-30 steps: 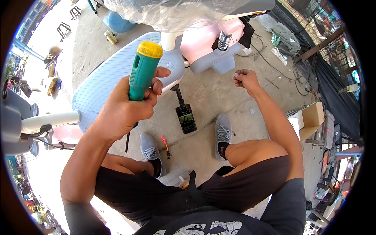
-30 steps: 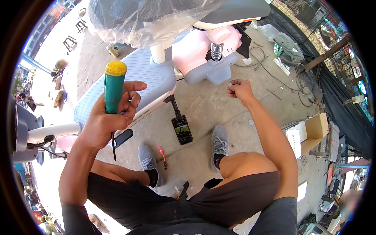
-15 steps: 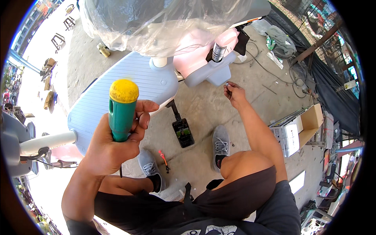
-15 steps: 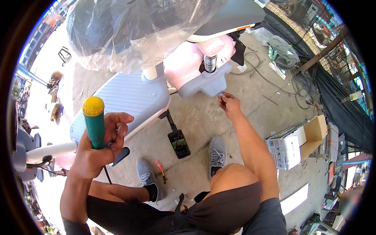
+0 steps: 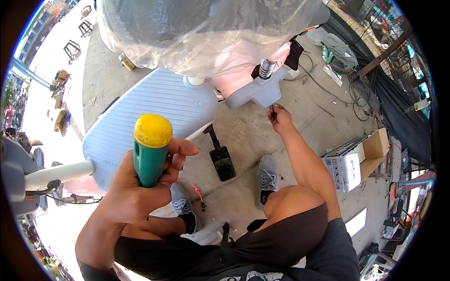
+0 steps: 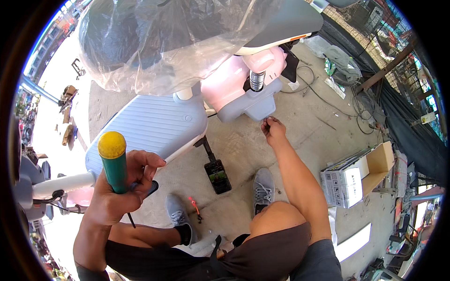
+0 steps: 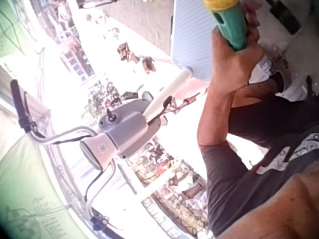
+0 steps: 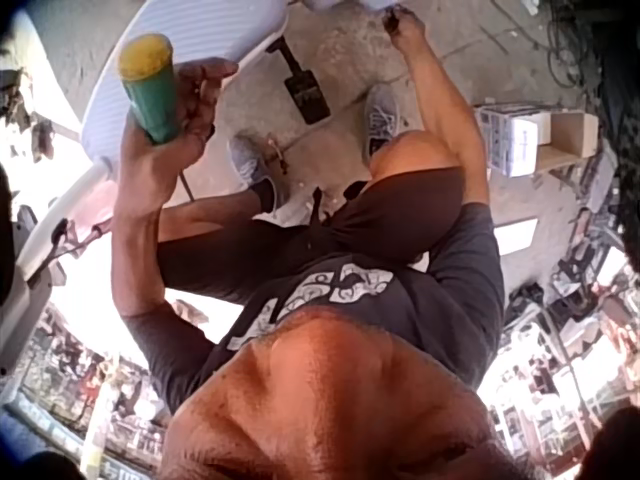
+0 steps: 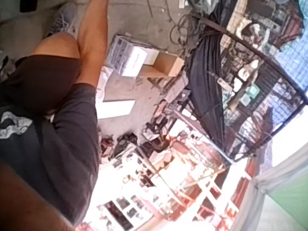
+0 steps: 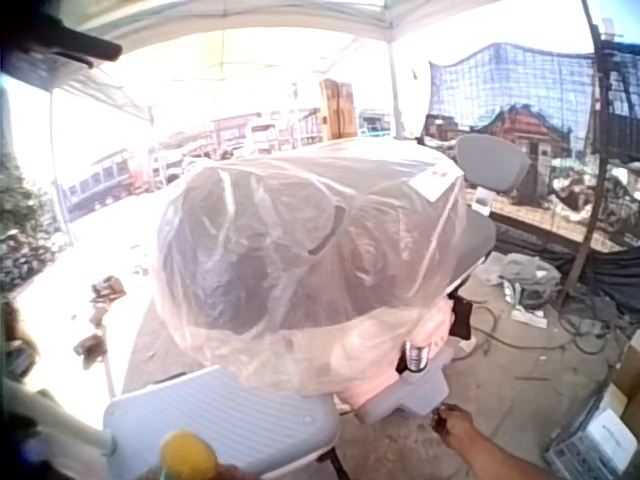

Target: The person walks through a cluttered outdoor workshop, enters a shop briefly, then returns to a pink electric scooter. They use a screwdriver to tighten screws on the scooter's footboard and rear seat area, handling small parts and tools throughout.

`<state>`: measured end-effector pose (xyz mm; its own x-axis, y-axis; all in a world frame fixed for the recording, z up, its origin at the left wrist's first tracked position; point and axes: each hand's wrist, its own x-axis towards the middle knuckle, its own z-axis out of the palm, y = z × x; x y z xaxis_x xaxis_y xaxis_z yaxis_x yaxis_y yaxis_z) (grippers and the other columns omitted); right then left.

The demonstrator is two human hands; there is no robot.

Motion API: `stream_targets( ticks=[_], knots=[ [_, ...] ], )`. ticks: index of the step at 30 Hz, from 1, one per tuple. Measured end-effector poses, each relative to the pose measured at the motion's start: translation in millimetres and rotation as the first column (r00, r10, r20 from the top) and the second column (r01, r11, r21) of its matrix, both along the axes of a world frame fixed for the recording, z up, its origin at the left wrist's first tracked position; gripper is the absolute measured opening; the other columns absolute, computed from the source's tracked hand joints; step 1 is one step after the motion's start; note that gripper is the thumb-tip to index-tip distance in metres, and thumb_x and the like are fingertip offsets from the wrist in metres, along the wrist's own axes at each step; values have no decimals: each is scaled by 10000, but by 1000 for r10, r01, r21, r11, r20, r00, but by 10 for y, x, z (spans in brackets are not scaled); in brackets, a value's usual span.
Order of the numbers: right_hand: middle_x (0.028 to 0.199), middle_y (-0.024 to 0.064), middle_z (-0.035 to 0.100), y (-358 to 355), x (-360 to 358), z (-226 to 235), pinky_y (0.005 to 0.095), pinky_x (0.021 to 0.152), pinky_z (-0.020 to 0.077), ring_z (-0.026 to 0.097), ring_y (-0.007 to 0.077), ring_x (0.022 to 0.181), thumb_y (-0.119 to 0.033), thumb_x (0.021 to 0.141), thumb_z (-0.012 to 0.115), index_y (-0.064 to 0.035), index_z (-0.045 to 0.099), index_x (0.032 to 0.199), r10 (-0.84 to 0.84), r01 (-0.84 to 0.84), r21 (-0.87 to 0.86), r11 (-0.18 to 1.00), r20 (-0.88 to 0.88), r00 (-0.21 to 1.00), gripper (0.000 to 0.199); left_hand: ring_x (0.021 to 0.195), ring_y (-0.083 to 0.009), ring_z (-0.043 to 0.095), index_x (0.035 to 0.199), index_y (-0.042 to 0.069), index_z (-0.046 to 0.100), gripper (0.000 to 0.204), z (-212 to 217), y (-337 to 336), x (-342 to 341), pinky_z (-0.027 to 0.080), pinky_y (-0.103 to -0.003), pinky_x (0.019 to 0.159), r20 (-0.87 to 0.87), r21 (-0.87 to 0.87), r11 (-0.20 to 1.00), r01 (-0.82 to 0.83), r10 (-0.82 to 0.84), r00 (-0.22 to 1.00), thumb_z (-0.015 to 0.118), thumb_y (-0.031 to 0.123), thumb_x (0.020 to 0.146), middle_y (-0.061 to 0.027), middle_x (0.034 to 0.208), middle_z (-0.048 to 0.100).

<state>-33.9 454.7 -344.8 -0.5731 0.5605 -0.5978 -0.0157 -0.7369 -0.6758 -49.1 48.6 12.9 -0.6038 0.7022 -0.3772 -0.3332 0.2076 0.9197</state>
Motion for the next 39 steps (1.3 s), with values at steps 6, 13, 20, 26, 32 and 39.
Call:
stream_targets(
  ticks=[6, 13, 20, 26, 32, 39],
  knots=[
    [823, 50, 606, -182, 8, 308, 306, 665, 540, 574, 156, 694, -95, 949, 590, -10, 604, 1012, 6, -8, 126, 992, 18, 1000, 106, 784, -63, 418, 1230, -4, 554, 538, 85, -79, -73, 387, -205, 728, -100, -19, 986, 165, -166, 981, 519, -111, 704, 10, 995, 482],
    [756, 35, 552, -169, -7, -31, 321, 574, 440, 491, 139, 609, -91, 941, 578, 11, 640, 974, 35, -34, 232, 972, -1, 999, 124, 810, -127, 480, 1236, 20, 531, 562, 45, -199, -30, 414, -262, 743, -157, 6, 989, 147, -144, 977, 531, -70, 681, -36, 937, 472],
    [675, 20, 507, 72, 50, -253, 296, 518, 349, 438, 118, 540, -152, 947, 566, -4, 636, 877, 118, -122, 378, 918, 36, 992, 178, 828, -125, 490, 1265, 27, 516, 568, -6, -138, -3, 430, -275, 749, -121, -39, 985, 165, -169, 978, 537, -76, 707, -29, 964, 472],
    [708, 12, 504, 346, 41, -811, 299, 525, 369, 454, 114, 573, -157, 948, 567, -15, 628, 909, 85, -32, 318, 948, -153, 985, 159, 794, -176, 556, 1215, -30, 495, 522, -15, -96, -45, 457, -332, 723, -216, -47, 975, 217, -222, 951, 589, -28, 701, -69, 824, 539],
    [701, 27, 513, 257, -23, -780, 318, 504, 368, 453, 125, 566, -158, 938, 565, -24, 607, 837, 30, -18, 169, 985, -66, 997, 174, 805, -184, 566, 1250, -30, 482, 544, -49, -129, -31, 464, -339, 741, -190, -72, 976, 204, -215, 958, 597, -20, 718, -84, 868, 546],
    [642, 25, 453, 233, -155, -618, 333, 465, 287, 372, 135, 502, -184, 858, 584, -65, 552, 725, 14, -260, 662, 703, 353, 935, 181, 799, -176, 559, 1259, -23, 474, 556, 38, -66, -39, 463, -337, 739, -182, -67, 970, 236, -244, 953, 597, -32, 716, -73, 870, 534]
  ],
)
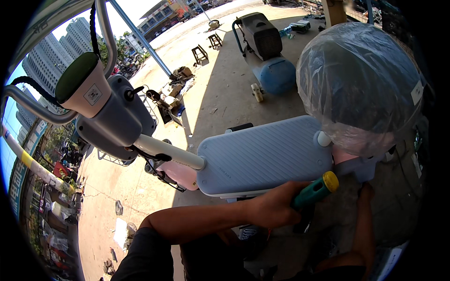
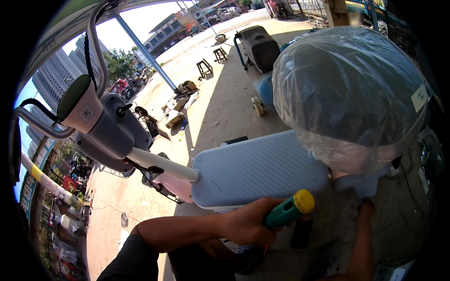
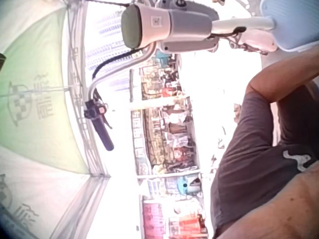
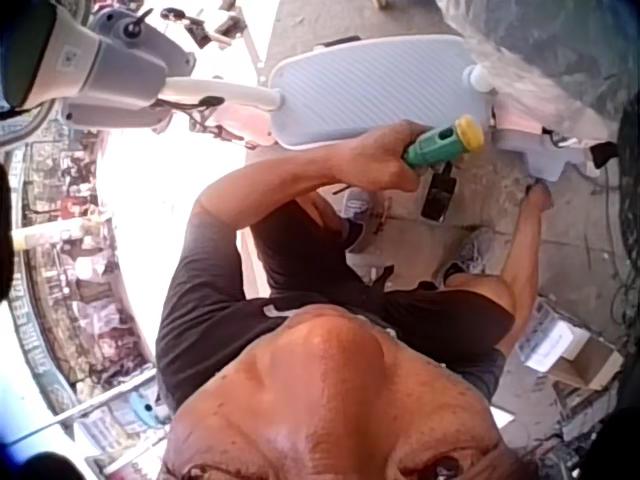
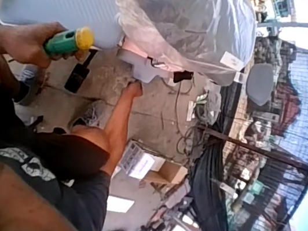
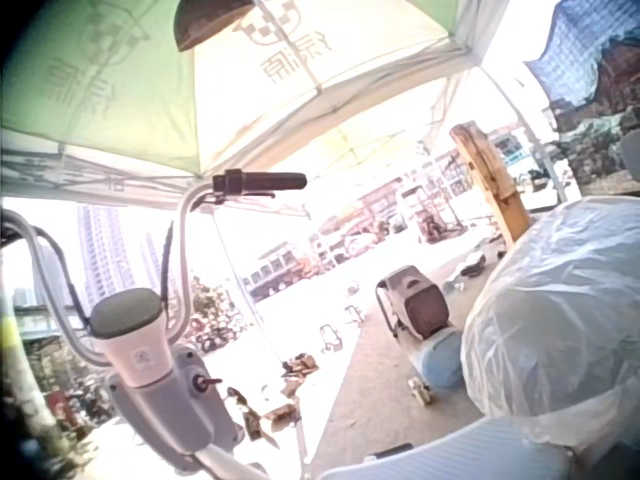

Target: The person walks through a cluttered outdoor workshop, enters a shop briefly, then returns to a pink electric scooter. They use a screwdriver to tighten screws on the scooter's footboard and rear seat area, handling small parts and tools throughout.

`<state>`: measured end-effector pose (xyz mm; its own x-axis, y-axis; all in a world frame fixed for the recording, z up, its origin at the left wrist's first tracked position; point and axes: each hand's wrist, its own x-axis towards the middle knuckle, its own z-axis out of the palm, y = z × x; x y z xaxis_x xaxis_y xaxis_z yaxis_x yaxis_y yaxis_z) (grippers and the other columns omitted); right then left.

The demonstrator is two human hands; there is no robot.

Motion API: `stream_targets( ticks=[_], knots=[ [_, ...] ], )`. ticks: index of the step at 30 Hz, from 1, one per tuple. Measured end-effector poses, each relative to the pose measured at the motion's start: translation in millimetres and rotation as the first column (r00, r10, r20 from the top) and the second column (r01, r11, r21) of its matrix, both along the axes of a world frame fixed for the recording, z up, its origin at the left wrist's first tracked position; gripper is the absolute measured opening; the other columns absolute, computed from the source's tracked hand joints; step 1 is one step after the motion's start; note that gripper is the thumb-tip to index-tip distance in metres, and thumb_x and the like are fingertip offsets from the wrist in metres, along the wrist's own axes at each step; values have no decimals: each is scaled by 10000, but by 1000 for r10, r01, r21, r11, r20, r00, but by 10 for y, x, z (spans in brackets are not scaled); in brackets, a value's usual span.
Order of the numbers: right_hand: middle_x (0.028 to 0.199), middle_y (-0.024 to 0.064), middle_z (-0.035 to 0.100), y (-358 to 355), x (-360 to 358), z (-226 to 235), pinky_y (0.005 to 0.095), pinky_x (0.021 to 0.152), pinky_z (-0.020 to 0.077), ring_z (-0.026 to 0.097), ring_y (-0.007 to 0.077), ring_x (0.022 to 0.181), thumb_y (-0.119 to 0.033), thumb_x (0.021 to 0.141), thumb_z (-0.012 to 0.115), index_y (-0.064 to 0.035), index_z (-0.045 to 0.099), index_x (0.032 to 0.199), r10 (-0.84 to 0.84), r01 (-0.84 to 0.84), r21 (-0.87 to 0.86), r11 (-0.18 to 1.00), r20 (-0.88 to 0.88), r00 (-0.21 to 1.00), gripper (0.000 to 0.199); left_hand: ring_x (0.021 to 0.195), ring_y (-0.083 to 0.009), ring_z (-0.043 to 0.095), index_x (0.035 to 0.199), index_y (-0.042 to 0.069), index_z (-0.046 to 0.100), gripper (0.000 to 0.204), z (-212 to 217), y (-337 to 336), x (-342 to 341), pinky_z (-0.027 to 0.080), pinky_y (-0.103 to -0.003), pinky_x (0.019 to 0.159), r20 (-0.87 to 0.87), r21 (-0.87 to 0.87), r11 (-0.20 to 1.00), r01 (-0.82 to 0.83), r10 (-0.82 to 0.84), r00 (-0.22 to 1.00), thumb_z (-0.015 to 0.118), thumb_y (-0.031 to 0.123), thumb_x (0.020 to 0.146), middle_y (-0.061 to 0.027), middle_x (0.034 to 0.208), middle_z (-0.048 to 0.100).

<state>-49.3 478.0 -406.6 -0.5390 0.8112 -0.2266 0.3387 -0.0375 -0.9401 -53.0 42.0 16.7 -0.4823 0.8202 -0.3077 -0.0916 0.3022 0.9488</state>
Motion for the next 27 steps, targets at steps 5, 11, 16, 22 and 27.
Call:
stream_targets(
  ticks=[5, 11, 16, 22, 27],
  knots=[
    [638, 24, 458, -330, -62, 287, 347, 446, 280, 364, 139, 504, -205, 819, 587, -62, 551, 722, -164, 143, -180, 973, -107, 981, 176, 788, -171, 562, 1231, -23, 479, 535, -41, -8, 8, 464, -333, 725, -7, 33, 999, -1, 1, 1000, 597, -47, 710, -65, 849, 532],
    [643, 63, 559, -394, -101, 398, 378, 488, 354, 436, 158, 533, -199, 833, 628, 19, 604, 704, -101, 102, 27, 994, -21, 995, 255, 791, -165, 562, 1238, -33, 469, 545, -62, -4, -10, 465, -333, 724, -15, 16, 1000, 10, -10, 1000, 601, -44, 710, -63, 842, 531],
    [727, 160, 665, -341, -87, 318, 424, 615, 428, 503, 198, 635, -224, 822, 696, 107, 652, 794, 16, -37, 274, 961, 78, 997, 335, 818, -177, 564, 1283, -42, 445, 600, -45, -50, 12, 467, -333, 743, -19, 31, 1000, -7, 7, 1000, 605, -44, 705, -81, 873, 540],
    [828, 233, 689, -52, 60, 128, 455, 686, 461, 632, 319, 708, -249, 799, 698, 103, 670, 833, -13, -195, 773, 604, 254, 967, 355, 871, -220, 589, 1363, -37, 399, 687, -76, -53, -29, 478, -354, 783, -124, -9, 999, 36, -37, 992, 650, -18, 724, -112, 958, 566],
    [808, 251, 679, -435, -64, 781, 465, 692, 468, 654, 359, 744, -252, 726, 759, 62, 690, 782, -49, -53, 379, 924, 255, 966, 326, 906, -83, 512, 1222, 21, 560, 555, 66, -42, -55, 440, -248, 838, 177, -149, 988, -38, 65, 982, 603, -91, 681, -7, 968, 511]
  ],
)
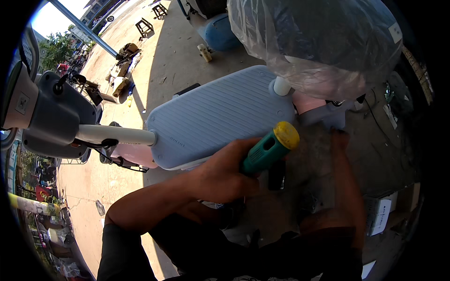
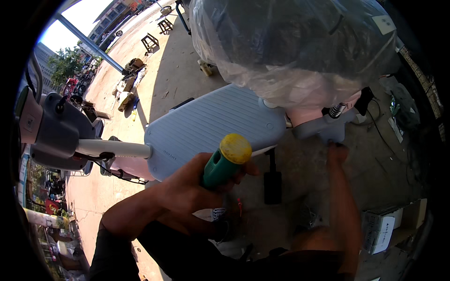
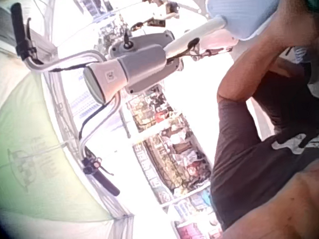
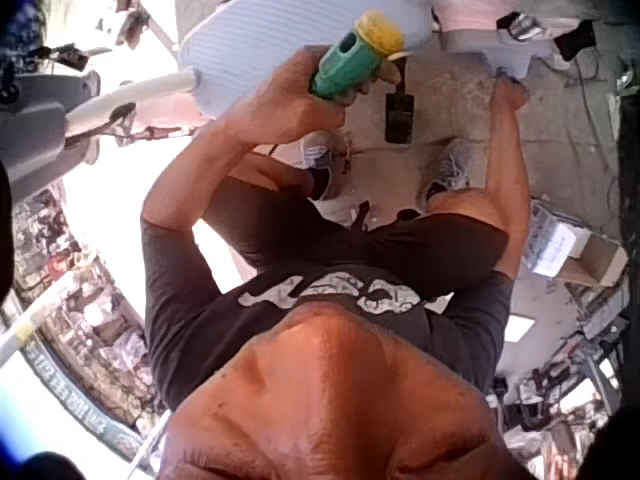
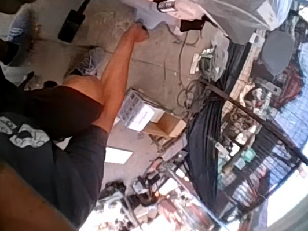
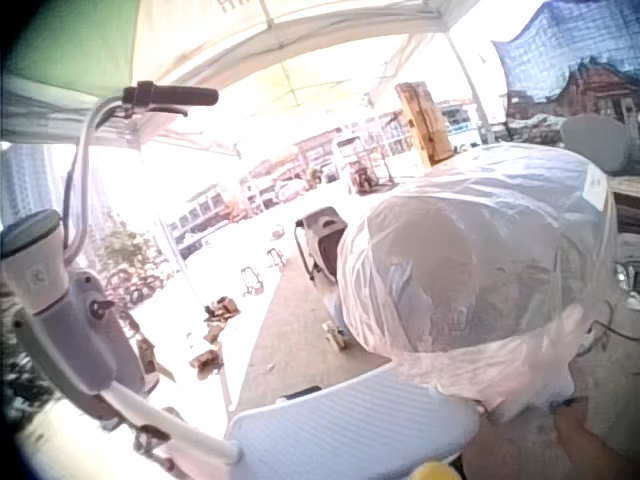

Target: The person walks through a cluttered outdoor workshop, enters a shop briefly, then returns to a pink electric scooter. They use a screwdriver to tighten screws on the scooter's footboard and rear seat area, handling small parts and tools throughout.

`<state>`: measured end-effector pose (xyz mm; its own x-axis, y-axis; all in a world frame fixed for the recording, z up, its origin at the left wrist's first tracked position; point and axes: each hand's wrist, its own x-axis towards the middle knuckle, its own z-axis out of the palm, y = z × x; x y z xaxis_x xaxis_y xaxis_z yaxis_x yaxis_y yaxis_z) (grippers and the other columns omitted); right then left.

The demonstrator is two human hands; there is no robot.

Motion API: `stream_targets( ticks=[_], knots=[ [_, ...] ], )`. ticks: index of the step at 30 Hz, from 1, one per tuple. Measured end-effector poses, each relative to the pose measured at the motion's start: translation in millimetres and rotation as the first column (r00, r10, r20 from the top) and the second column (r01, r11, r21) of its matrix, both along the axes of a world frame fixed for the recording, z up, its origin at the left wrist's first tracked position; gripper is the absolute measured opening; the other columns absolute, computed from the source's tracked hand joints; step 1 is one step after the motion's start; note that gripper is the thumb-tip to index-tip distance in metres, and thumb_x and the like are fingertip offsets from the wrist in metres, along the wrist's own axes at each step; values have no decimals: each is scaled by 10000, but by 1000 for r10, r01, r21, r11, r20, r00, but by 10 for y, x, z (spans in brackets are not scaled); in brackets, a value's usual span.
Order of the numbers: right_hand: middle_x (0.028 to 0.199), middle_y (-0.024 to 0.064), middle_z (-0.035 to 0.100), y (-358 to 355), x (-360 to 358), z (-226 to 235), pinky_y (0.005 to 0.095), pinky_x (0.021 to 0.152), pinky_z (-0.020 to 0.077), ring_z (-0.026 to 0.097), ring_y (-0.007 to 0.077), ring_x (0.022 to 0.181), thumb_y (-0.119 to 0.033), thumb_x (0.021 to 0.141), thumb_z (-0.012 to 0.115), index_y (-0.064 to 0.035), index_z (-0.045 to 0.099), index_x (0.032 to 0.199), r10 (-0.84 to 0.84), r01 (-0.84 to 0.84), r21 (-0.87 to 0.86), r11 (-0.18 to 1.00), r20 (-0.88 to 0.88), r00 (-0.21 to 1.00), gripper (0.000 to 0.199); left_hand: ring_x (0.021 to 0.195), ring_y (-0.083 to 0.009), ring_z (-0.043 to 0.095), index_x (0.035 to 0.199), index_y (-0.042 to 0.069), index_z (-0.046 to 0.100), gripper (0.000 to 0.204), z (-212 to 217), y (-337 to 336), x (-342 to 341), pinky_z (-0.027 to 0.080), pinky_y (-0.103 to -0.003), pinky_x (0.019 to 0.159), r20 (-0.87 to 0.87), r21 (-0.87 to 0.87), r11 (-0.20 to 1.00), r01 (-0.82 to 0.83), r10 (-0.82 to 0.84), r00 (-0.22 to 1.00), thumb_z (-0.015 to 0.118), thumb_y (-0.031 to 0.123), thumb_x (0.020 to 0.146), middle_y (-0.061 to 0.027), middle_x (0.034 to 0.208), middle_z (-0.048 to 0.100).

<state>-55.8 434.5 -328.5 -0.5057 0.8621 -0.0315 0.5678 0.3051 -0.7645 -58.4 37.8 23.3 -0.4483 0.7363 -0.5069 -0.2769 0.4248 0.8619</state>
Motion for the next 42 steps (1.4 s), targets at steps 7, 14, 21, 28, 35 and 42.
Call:
stream_targets(
  ticks=[7, 14, 21, 28, 35, 42],
  knots=[
    [905, 132, 654, -54, 275, 153, 356, 617, 481, 556, 184, 687, -84, 860, 648, 103, 613, 1183, -189, -5, -565, 825, -284, 940, 375, 717, -79, 471, 1140, -17, 581, 619, -87, 109, 102, 361, -187, 610, -128, 98, 971, -217, 229, 965, 514, -43, 526, -49, 1005, 558],
    [830, 73, 600, -119, 330, 209, 298, 555, 446, 497, 130, 631, -10, 907, 574, 116, 551, 1250, -232, -109, -671, 733, -397, 888, 366, 739, -30, 431, 1145, -20, 594, 543, -60, 92, 93, 350, -172, 646, -132, 92, 981, -172, 184, 974, 483, -120, 623, 21, 920, 497],
    [916, 110, 631, -200, 219, 187, 311, 564, 474, 548, 144, 681, 9, 863, 587, 126, 592, 1183, -194, -69, -588, 806, -372, 908, 342, 728, -36, 432, 1137, -14, 601, 540, -67, 122, 93, 353, -179, 642, -145, 48, 977, -208, 212, 966, 483, -117, 620, 23, 917, 498],
    [878, 122, 604, -181, 138, 191, 312, 536, 446, 530, 169, 655, 53, 818, 565, 158, 614, 1033, -330, -29, -653, 756, -420, 845, 244, 826, -47, 463, 1126, -12, 586, 520, -90, 65, 84, 371, -187, 703, -130, 71, 984, -163, 172, 977, 460, -123, 634, -27, 1029, 557],
    [660, 91, 531, -153, 13, 289, 344, 489, 326, 454, 164, 533, 63, 745, 549, 60, 543, 647, -361, 51, -609, 791, -398, 843, 98, 873, -48, 464, 1126, -26, 575, 573, -92, 4, 130, 331, -160, 701, -59, 114, 952, -286, 294, 954, 401, -131, 590, -57, 1094, 570],
    [732, 111, 566, -100, -5, 262, 318, 510, 418, 509, 167, 582, 18, 815, 592, 77, 583, 765, -320, 12, -647, 762, -361, 876, 78, 770, -37, 431, 1154, -42, 566, 603, -115, -21, 132, 311, -151, 625, -137, 109, 962, -250, 264, 955, 398, -105, 579, -40, 1021, 526]
  ],
)
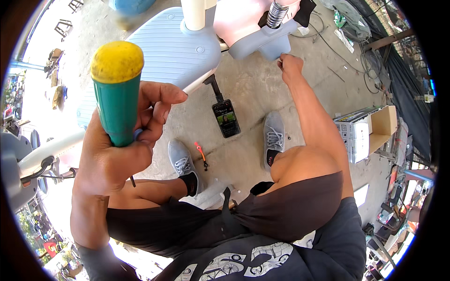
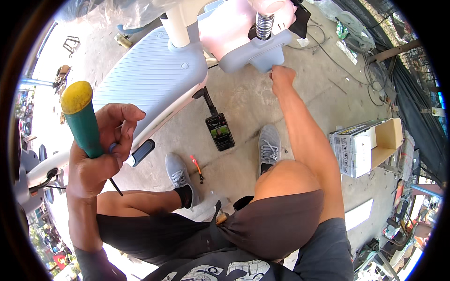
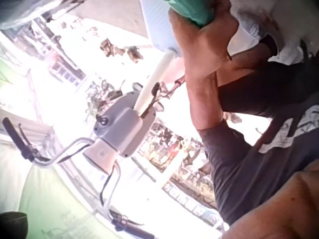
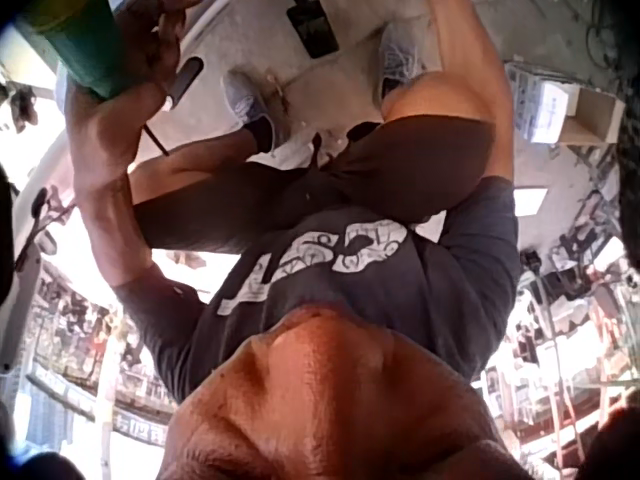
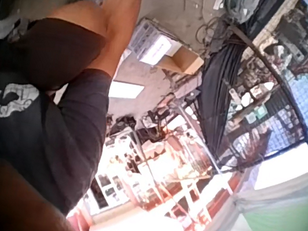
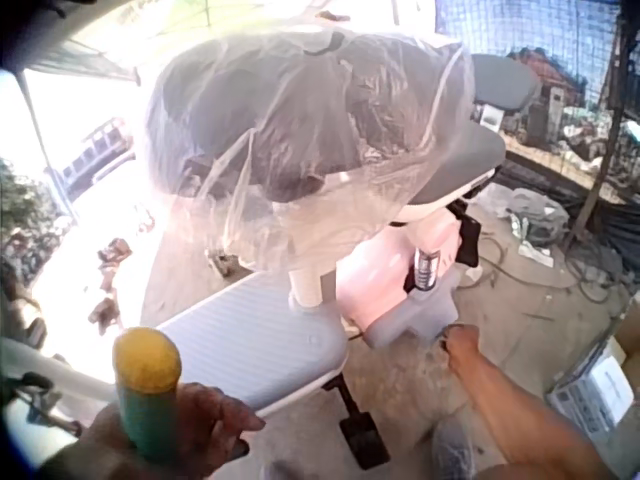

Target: The person walks through a cluttered outdoor workshop, enters a shop briefly, then returns to a pink electric scooter. They use a screwdriver to tighten screws on the scooter's footboard and rear seat area, handling small parts and tools throughout.

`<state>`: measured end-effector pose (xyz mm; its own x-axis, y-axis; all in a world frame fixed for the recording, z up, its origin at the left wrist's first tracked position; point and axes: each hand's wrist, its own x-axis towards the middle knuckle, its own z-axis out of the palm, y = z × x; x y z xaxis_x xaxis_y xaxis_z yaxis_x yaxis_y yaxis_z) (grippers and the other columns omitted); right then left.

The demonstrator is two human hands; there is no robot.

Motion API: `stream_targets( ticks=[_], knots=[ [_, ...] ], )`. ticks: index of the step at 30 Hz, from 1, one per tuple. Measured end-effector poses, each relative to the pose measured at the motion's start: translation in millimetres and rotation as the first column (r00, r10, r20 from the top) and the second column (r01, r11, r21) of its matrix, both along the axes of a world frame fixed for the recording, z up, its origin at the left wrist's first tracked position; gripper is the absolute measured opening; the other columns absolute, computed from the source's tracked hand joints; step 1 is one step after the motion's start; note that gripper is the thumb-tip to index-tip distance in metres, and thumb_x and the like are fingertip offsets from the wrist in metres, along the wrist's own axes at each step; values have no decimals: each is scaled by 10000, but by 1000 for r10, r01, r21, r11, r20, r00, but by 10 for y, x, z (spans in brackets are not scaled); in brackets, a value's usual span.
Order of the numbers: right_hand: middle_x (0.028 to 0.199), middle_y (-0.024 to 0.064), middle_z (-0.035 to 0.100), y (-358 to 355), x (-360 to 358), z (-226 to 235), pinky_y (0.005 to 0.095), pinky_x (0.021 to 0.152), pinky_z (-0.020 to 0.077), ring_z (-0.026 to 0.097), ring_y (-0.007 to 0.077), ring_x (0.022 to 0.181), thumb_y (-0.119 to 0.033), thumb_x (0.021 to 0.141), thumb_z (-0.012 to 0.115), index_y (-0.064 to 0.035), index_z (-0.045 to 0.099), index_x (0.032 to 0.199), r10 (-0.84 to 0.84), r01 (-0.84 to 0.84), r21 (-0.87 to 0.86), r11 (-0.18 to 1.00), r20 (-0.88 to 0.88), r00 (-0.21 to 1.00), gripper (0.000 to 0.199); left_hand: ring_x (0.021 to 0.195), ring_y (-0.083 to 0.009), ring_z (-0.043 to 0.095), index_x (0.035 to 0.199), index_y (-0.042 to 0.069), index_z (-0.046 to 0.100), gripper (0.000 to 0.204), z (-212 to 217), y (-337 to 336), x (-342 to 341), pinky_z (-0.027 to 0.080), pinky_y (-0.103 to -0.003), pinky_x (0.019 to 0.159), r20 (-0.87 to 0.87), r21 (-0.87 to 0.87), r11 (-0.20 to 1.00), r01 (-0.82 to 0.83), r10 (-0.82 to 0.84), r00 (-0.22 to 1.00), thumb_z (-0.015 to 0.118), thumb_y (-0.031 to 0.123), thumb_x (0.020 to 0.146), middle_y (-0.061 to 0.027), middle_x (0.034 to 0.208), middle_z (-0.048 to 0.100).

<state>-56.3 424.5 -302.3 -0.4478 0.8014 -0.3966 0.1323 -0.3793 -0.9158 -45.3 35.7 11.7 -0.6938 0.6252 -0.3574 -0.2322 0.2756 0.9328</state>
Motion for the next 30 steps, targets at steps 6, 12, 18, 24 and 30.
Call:
stream_targets(
  ticks=[6, 12, 18, 24, 30],
  knots=[
    [839, 96, 605, 224, 195, -139, 298, 638, 552, 564, 169, 690, 9, 907, 586, 59, 590, 884, -70, 16, -355, 935, -138, 988, 55, 893, -49, 506, 1146, -26, 575, 595, -25, 15, -34, 368, -144, 653, -63, -52, 998, -19, 16, 998, 436, -91, 572, -51, 1107, 563],
    [835, 89, 597, 294, 139, -428, 290, 670, 577, 581, 160, 705, -21, 934, 577, 37, 575, 929, -142, -20, -600, 799, -221, 965, 59, 914, -53, 505, 1156, -33, 570, 616, -62, -11, -69, 379, -141, 657, -71, -71, 997, -21, 16, 997, 460, -72, 551, -65, 1126, 568],
    [838, 85, 589, 277, 152, -471, 275, 668, 581, 580, 156, 702, -30, 943, 569, 39, 572, 940, -166, -27, -625, 780, -249, 954, 69, 871, -52, 490, 1155, -37, 569, 622, -75, 20, -60, 375, -145, 641, -69, -62, 998, -33, 29, 997, 446, -65, 546, -65, 1133, 564],
    [829, 83, 584, 284, 139, -503, 258, 629, 571, 575, 151, 677, -52, 955, 564, 37, 566, 939, -204, -40, -686, 726, -271, 941, 91, 818, -49, 469, 1155, -40, 572, 636, -50, 36, -67, 358, -158, 617, -41, -68, 998, -11, 8, 999, 432, -66, 535, -58, 1098, 554],
    [830, 94, 581, 292, 141, -534, 243, 588, 562, 572, 148, 649, -63, 961, 560, 45, 549, 955, -234, -74, -733, 676, -309, 922, 109, 763, -44, 454, 1157, -44, 574, 653, -40, 56, -65, 335, -158, 596, -56, -86, 996, -29, 24, 998, 438, -45, 518, -46, 1033, 541]
  ],
)
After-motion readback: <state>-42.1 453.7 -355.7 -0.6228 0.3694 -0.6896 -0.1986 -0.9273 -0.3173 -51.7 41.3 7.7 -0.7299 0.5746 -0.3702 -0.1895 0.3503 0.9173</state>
